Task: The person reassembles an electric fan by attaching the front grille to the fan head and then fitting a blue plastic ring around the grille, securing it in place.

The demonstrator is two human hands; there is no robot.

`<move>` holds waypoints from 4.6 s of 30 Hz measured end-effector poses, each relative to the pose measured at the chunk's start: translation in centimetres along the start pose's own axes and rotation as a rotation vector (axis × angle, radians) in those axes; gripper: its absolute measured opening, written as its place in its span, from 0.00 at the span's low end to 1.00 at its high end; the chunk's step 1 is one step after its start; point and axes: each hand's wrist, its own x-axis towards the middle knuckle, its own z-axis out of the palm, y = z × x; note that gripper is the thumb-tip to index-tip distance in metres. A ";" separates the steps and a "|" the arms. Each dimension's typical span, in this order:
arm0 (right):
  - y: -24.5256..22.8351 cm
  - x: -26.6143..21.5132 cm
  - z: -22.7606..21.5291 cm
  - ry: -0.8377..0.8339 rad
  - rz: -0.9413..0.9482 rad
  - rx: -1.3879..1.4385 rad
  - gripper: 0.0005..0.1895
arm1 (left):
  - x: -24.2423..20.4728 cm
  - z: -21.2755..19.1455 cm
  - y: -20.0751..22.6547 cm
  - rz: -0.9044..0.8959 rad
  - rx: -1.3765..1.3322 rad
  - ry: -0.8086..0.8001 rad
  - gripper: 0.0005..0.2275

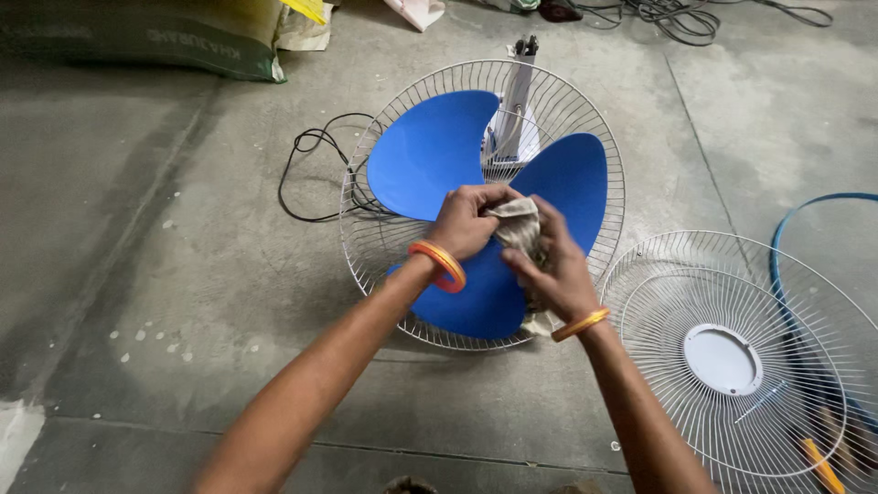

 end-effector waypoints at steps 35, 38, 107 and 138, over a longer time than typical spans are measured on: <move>12.3 -0.8 7.6 0.251 -0.682 -1.056 0.26 | -3.0 -1.4 -3.5 0.049 0.722 -0.041 0.32; 11.5 -1.8 5.9 0.200 -0.651 -0.896 0.21 | -2.7 -1.0 -3.2 0.066 0.744 -0.064 0.31; -4.5 -7.1 -25.4 1.089 -0.225 0.257 0.12 | 1.8 12.0 -0.4 0.178 0.471 -0.324 0.25; 7.7 -8.1 -31.3 1.098 -0.116 1.479 0.13 | 6.8 3.2 1.7 -0.373 -0.448 0.130 0.47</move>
